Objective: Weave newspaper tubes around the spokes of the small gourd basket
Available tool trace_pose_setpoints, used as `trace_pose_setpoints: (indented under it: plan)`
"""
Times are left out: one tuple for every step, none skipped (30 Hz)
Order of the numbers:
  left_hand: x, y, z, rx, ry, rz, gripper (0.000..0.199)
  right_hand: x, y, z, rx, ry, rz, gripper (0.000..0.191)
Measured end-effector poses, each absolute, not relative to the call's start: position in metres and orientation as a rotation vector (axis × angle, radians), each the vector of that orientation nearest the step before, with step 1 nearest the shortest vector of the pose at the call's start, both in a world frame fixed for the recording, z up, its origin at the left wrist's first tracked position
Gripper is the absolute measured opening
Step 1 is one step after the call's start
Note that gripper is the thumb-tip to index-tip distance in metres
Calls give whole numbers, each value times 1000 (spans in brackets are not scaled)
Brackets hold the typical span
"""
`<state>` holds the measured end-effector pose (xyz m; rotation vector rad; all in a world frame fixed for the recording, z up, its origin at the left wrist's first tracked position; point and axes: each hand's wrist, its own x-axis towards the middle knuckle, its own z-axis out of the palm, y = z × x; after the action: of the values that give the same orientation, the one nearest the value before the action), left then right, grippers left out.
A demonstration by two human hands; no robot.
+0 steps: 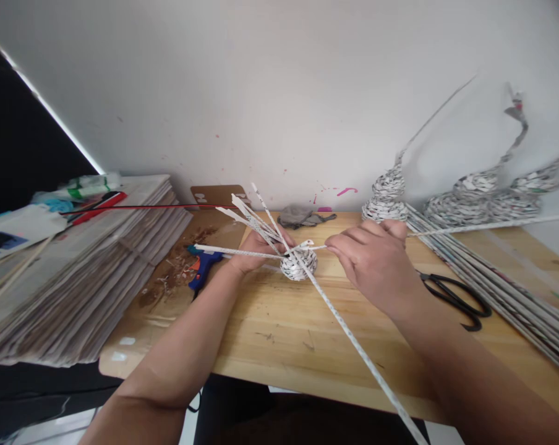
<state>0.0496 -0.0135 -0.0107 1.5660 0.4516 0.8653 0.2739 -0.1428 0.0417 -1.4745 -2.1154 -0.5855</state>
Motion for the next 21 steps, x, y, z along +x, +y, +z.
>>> trace_pose_setpoints:
  plan:
    - [50, -14, -10, 1562, 454, 862, 32, 274, -143, 42, -1479, -2117, -580, 16]
    - [50, -14, -10, 1560, 456, 858, 31, 274, -143, 42, -1485, -2119, -574, 16]
    - [50, -14, -10, 1559, 453, 856, 30, 273, -143, 43, -1492, -2120, -569, 17]
    - [50, -15, -9, 1558, 451, 854, 29, 273, -144, 43, -1498, -2123, -564, 17]
    - [50, -15, -9, 1557, 448, 851, 29, 273, -144, 43, -1504, -2126, -557, 17]
    - [51, -16, -8, 1557, 447, 842, 28, 272, -144, 43, -1509, -2129, -549, 17]
    - [52, -17, -7, 1558, 449, 833, 28, 272, -144, 43, -1512, -2132, -538, 17]
    - [52, -18, -6, 1560, 456, 824, 29, 272, -144, 42, -1514, -2140, -521, 17]
    - [53, -19, -5, 1566, 466, 813, 30, 272, -144, 42, -1514, -2152, -503, 17]
    - [54, -20, -3, 1576, 478, 805, 31, 271, -144, 42, -1515, -2163, -487, 18]
    - [54, -21, -2, 1588, 492, 800, 31, 271, -143, 41, -1517, -2175, -473, 18]
    - [54, -23, 0, 1599, 507, 798, 31, 271, -143, 40, -1520, -2184, -462, 19]
    - [55, -24, 1, 1610, 519, 796, 31, 270, -143, 40, -1524, -2188, -452, 20]
    - [55, -25, 2, 1618, 528, 794, 31, 270, -142, 39, -1527, -2186, -446, 20]
    - [55, -26, 3, 1621, 534, 789, 30, 269, -142, 38, -1528, -2181, -441, 20]
    - [55, -26, 4, 1620, 535, 784, 29, 268, -142, 37, -1527, -2175, -436, 19]
    - [56, -27, 5, 1616, 530, 780, 28, 268, -142, 36, -1527, -2170, -431, 18]
    - [56, -28, 5, 1609, 519, 779, 26, 267, -142, 36, -1530, -2163, -427, 18]
    - [56, -28, 5, 1603, 506, 777, 25, 267, -142, 35, -1538, -2156, -422, 17]
    - [57, -29, 5, 1597, 493, 778, 24, 267, -142, 35, -1549, -2149, -414, 17]
    - [57, -29, 5, 1594, 482, 779, 24, 266, -142, 35, -1561, -2143, -405, 16]
